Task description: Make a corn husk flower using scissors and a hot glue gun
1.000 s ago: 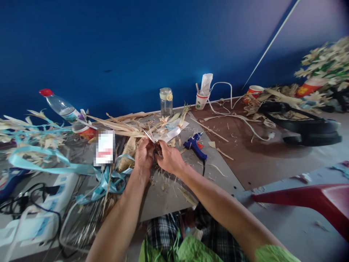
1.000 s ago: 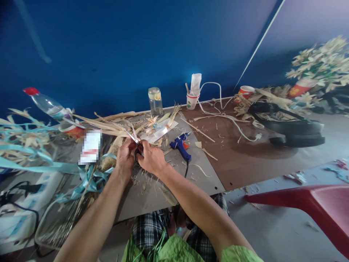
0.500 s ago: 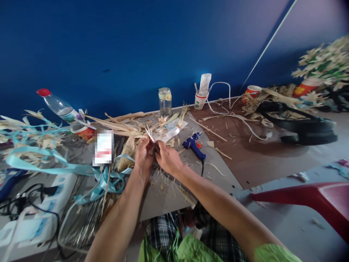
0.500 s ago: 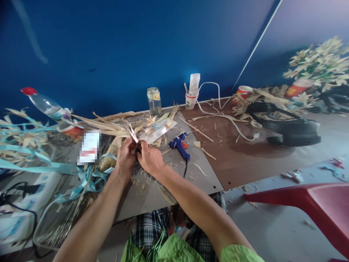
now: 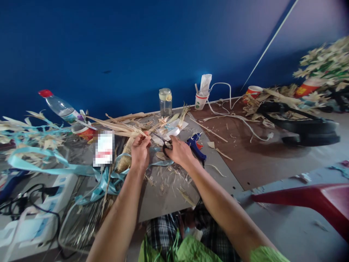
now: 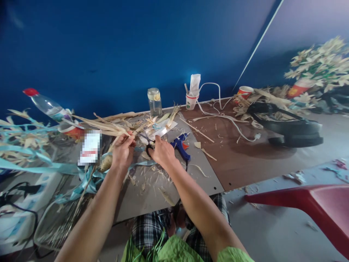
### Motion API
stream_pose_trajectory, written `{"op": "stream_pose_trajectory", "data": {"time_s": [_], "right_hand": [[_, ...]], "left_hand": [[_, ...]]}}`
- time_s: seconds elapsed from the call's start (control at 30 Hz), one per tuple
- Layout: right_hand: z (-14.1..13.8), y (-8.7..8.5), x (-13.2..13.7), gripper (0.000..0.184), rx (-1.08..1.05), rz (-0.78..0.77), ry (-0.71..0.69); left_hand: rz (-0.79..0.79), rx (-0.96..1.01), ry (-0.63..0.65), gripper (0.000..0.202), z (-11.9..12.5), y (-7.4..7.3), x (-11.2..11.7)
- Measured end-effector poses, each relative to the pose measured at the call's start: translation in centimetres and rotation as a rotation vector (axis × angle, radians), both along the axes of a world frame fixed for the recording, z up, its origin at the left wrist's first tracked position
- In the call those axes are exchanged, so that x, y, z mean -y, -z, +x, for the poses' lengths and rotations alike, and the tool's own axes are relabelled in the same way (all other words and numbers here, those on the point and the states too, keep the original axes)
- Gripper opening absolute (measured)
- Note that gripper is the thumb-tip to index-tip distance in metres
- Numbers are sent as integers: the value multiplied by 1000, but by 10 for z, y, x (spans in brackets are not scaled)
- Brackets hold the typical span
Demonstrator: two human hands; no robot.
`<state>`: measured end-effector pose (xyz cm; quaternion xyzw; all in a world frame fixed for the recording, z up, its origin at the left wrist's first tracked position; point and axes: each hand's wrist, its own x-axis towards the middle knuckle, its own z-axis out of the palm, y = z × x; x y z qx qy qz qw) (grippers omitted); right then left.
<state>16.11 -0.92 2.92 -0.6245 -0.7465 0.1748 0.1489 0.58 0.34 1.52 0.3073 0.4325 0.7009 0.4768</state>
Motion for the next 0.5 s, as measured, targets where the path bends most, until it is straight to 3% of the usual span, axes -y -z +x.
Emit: {"op": "stream_pose_trajectory", "data": {"time_s": [0.1,0.2,0.3,0.5], "right_hand": [[1,0,4,47,55,-4,-33],[0,-3,7,56,80,14,-28],[-1,-5,8,67,93,-4,-7],[-2,-6,11,66,139,-32,-59]], "left_hand": [[42,-258,-69,30,-1,-2,1],[74,-396,-94,32,-3,-3,3],[90,-433,-112,30,-4,-4,3],[98,-449,-96,26,-3,-8,6]]}}
